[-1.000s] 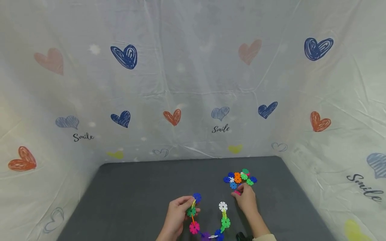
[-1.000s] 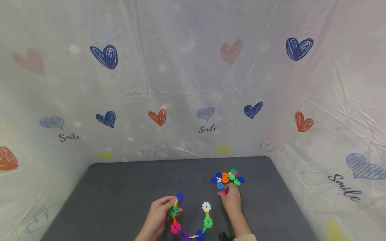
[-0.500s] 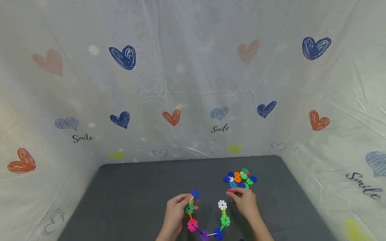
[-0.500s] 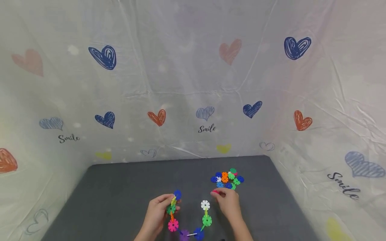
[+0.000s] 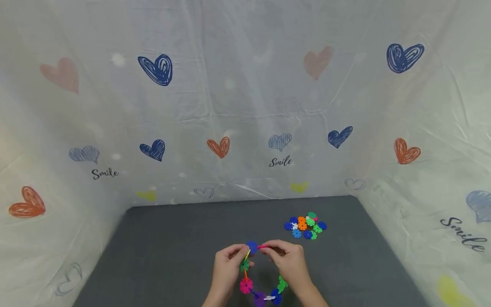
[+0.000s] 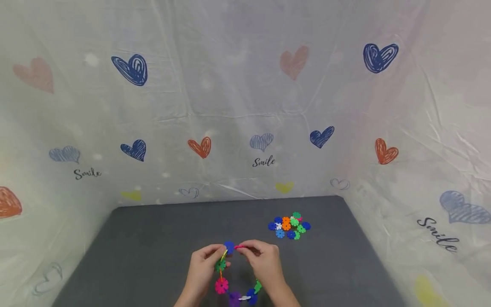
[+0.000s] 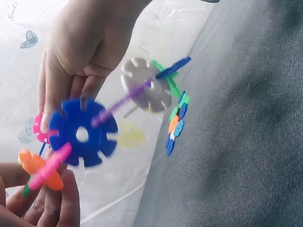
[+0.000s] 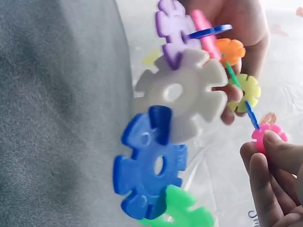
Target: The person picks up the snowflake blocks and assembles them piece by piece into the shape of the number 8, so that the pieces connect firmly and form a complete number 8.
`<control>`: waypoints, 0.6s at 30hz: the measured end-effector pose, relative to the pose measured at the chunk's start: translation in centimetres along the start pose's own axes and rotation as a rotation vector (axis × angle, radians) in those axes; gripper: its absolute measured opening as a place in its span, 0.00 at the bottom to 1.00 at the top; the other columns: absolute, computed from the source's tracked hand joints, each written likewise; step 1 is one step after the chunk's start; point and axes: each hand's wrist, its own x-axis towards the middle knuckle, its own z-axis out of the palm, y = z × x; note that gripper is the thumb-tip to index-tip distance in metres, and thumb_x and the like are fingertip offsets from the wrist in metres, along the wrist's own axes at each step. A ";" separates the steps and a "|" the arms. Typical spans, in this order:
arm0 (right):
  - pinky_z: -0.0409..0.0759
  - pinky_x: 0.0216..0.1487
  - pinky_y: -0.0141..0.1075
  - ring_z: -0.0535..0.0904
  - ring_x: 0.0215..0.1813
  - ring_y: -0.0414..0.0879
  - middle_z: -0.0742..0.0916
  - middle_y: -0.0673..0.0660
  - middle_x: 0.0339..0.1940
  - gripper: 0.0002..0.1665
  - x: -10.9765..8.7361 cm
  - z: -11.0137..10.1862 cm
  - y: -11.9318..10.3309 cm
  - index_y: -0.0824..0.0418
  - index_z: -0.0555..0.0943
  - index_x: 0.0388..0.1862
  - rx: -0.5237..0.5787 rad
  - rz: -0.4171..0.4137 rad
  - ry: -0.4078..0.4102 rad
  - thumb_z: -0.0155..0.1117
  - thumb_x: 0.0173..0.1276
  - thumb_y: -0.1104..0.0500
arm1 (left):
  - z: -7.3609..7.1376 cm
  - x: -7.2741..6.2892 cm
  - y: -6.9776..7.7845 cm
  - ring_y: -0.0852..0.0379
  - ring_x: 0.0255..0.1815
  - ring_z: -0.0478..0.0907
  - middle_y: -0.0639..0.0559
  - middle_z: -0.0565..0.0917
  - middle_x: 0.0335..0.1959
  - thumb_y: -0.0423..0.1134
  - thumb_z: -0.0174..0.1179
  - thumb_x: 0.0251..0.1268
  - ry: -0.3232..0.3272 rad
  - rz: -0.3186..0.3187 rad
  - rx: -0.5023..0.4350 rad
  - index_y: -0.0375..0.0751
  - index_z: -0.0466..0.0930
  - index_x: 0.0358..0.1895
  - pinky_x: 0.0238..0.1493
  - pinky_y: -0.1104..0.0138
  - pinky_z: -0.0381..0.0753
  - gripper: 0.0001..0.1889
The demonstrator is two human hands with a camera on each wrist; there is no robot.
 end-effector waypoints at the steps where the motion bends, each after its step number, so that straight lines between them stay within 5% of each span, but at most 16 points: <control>1: 0.85 0.30 0.38 0.84 0.24 0.40 0.91 0.48 0.28 0.03 0.1 0.0 0.1 0.47 0.90 0.33 -0.002 -0.004 -0.005 0.73 0.64 0.57 | 0.0 0.0 0.0 0.49 0.27 0.87 0.40 0.89 0.35 0.40 0.66 0.69 -0.004 0.000 0.007 0.28 0.86 0.44 0.34 0.62 0.87 0.15; 10: 0.84 0.30 0.34 0.86 0.28 0.41 0.92 0.48 0.32 0.03 0.4 -0.8 1.2 0.50 0.91 0.34 0.023 0.004 -0.101 0.73 0.63 0.59 | -0.1 0.0 -0.3 0.58 0.27 0.84 0.47 0.87 0.32 0.41 0.62 0.72 -0.104 -0.035 0.051 0.30 0.86 0.45 0.31 0.69 0.81 0.14; 18: 0.83 0.24 0.41 0.82 0.19 0.53 0.91 0.55 0.27 0.03 0.4 -0.5 1.6 0.58 0.91 0.34 0.012 0.035 -0.112 0.72 0.63 0.65 | -0.3 0.2 -0.6 0.58 0.26 0.85 0.49 0.87 0.33 0.40 0.60 0.74 -0.137 -0.061 0.046 0.30 0.86 0.45 0.32 0.68 0.81 0.14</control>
